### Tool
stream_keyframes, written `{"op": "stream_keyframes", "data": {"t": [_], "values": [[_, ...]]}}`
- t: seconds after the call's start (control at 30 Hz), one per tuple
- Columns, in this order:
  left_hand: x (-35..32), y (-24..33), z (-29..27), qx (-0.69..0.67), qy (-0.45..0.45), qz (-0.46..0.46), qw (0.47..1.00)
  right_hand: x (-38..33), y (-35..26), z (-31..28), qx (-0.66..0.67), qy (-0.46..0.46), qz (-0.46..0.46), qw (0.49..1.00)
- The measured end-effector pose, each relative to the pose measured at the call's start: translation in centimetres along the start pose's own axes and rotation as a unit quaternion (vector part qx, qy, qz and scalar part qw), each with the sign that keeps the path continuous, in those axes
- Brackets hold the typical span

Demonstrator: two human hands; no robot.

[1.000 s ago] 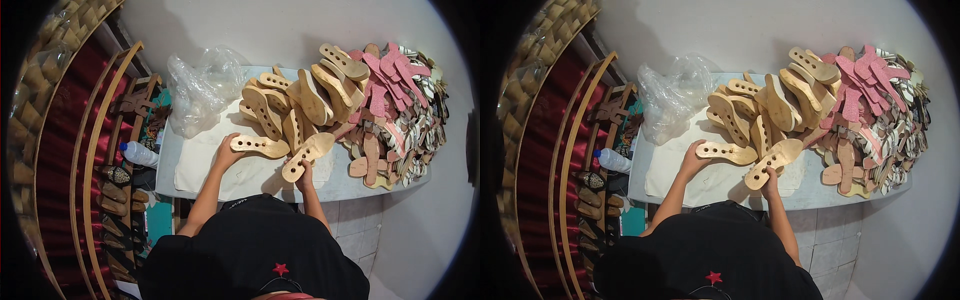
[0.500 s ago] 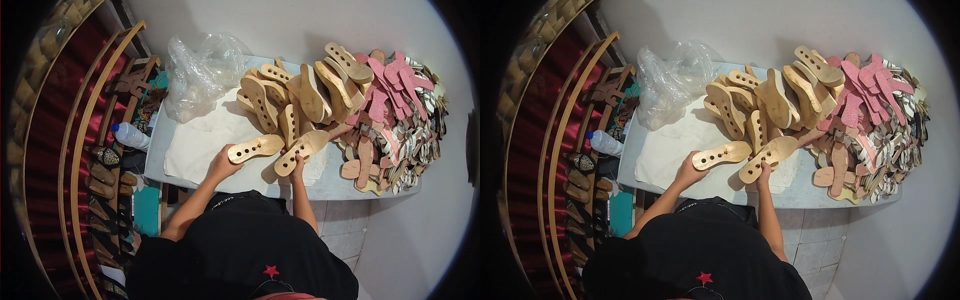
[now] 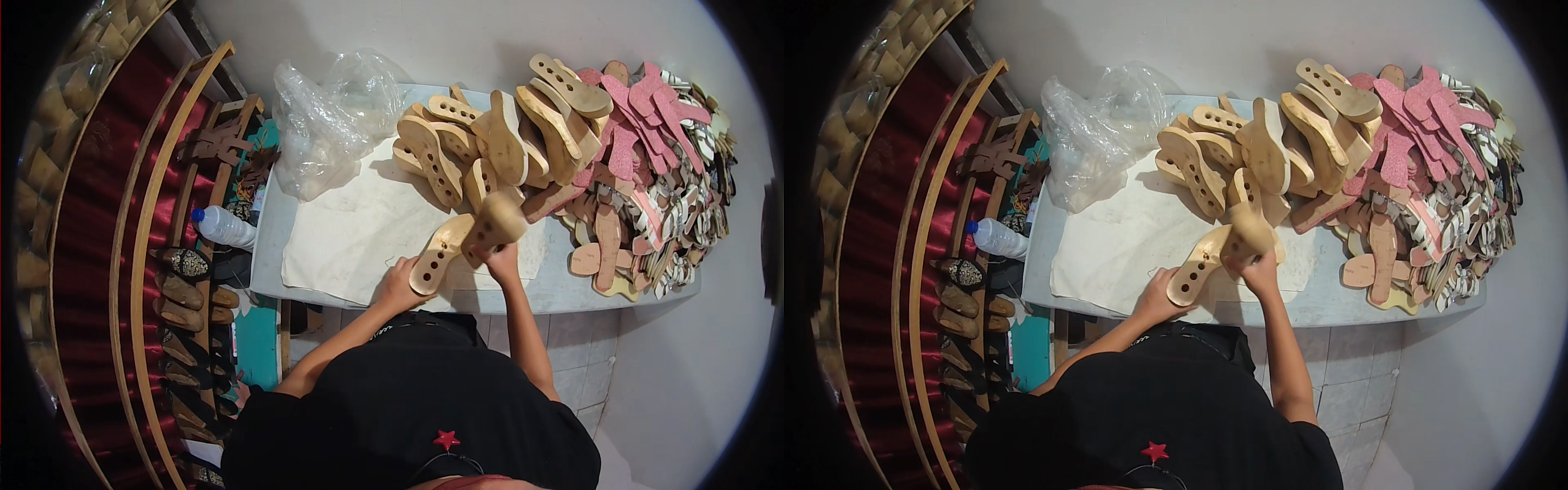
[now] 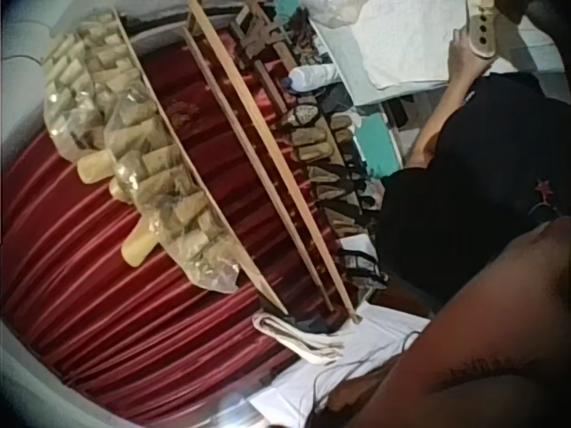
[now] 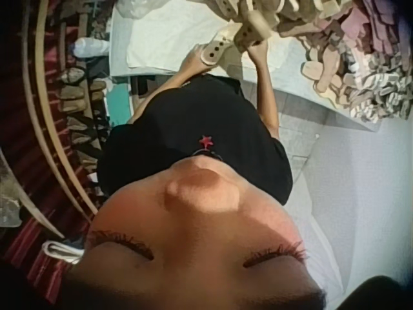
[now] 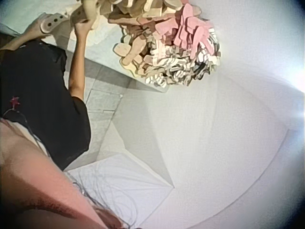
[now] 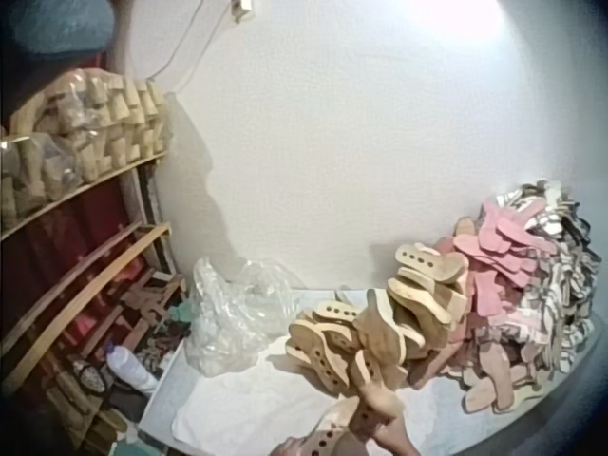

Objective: Packing wooden shoe soles into a plastic bag.

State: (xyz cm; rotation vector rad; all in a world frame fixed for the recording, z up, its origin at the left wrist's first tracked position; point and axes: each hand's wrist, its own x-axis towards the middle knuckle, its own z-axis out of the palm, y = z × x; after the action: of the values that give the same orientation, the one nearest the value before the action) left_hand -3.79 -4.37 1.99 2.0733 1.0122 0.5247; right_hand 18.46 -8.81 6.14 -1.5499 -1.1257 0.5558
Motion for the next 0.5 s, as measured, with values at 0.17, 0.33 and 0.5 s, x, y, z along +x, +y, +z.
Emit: {"op": "stream_keyframes", "data": {"t": [0.17, 0.33, 0.5], "values": [[0.1, -3.7, 2.5, -0.044, 0.039, 0.156, 0.986, 1.8, -0.4, 2.5, -0.179, -0.055, -0.257, 0.948], [0.3, -6.2, 2.3, -0.148, -0.106, 0.051, 0.982, 2.4, 1.0, 3.5, -0.264, -0.21, -0.282, 0.898], [0.8, -5.5, -1.0, -0.329, -0.166, -0.088, 0.925, 2.5, 0.3, 3.4, -0.243, -0.317, -0.303, 0.865]]}}
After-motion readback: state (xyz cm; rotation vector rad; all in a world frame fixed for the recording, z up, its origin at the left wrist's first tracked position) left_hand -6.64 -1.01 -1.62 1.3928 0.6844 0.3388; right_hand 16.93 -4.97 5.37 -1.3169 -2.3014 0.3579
